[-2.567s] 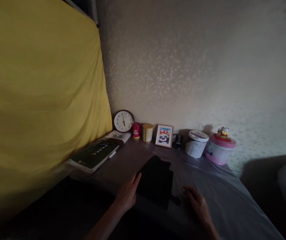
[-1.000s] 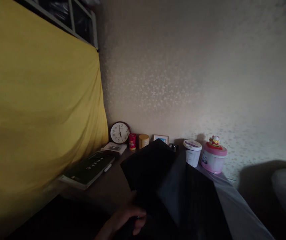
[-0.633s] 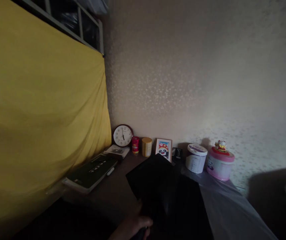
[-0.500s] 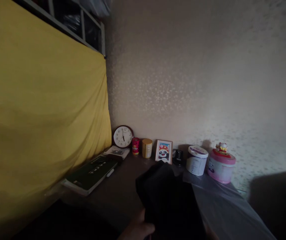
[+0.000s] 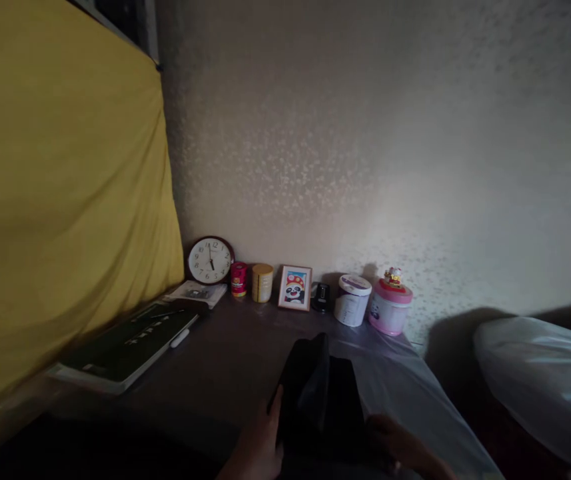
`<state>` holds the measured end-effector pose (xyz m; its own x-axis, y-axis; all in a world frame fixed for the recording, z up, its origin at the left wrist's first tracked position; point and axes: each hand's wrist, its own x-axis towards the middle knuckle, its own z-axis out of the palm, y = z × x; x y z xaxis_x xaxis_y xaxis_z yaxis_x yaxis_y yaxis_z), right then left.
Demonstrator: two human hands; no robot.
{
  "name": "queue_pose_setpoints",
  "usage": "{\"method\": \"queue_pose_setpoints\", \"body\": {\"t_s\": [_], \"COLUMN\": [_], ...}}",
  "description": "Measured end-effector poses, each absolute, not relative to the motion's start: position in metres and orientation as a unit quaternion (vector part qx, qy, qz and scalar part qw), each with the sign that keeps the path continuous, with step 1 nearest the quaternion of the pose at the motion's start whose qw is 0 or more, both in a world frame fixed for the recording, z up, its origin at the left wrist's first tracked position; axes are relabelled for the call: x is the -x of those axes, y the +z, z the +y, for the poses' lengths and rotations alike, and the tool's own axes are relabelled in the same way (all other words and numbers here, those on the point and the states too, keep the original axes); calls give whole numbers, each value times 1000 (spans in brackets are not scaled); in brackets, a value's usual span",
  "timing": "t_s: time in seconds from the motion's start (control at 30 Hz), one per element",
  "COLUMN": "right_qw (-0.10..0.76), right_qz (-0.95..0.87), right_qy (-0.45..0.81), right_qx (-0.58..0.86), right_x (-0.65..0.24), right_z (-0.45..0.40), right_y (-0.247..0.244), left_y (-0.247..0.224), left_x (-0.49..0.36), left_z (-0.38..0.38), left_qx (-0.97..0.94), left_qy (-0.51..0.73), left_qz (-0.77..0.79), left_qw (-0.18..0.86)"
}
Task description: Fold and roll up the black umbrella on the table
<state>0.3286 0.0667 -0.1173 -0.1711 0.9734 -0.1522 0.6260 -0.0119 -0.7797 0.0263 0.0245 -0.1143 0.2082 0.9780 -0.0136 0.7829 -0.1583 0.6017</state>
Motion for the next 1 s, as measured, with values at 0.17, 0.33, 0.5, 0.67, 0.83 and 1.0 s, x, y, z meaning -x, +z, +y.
{"method": "queue_pose_setpoints", "body": {"t_s": [0.17,0.33,0.5,0.67,0.83,1.0], "right_qw": [337,360,340,312,323,415], "right_qz": [-674,-777,-746,-670,-633,-583], "right_qy": [165,84,99,158,245,324], "right_qx": [636,510,563,655,660,619], "right_x": [-330,-279,-252,-253,-264,-255], "right_z": [63,65,68,74,79,81], "right_y": [-95,-57,-51,-76,-87,-54], "left_y": [-110,-116,-124,-119,-119,-128], "left_x": [-17,-20,-26,-36,-38,-40], "left_z": [18,17,14,5,4,6], "left_qx": [-710,-694,-708,-720,-722,-722], "left_qy": [241,279,249,169,196,187], "left_qz": [553,548,575,605,580,598], "left_qw": [363,374,326,294,321,293]}}
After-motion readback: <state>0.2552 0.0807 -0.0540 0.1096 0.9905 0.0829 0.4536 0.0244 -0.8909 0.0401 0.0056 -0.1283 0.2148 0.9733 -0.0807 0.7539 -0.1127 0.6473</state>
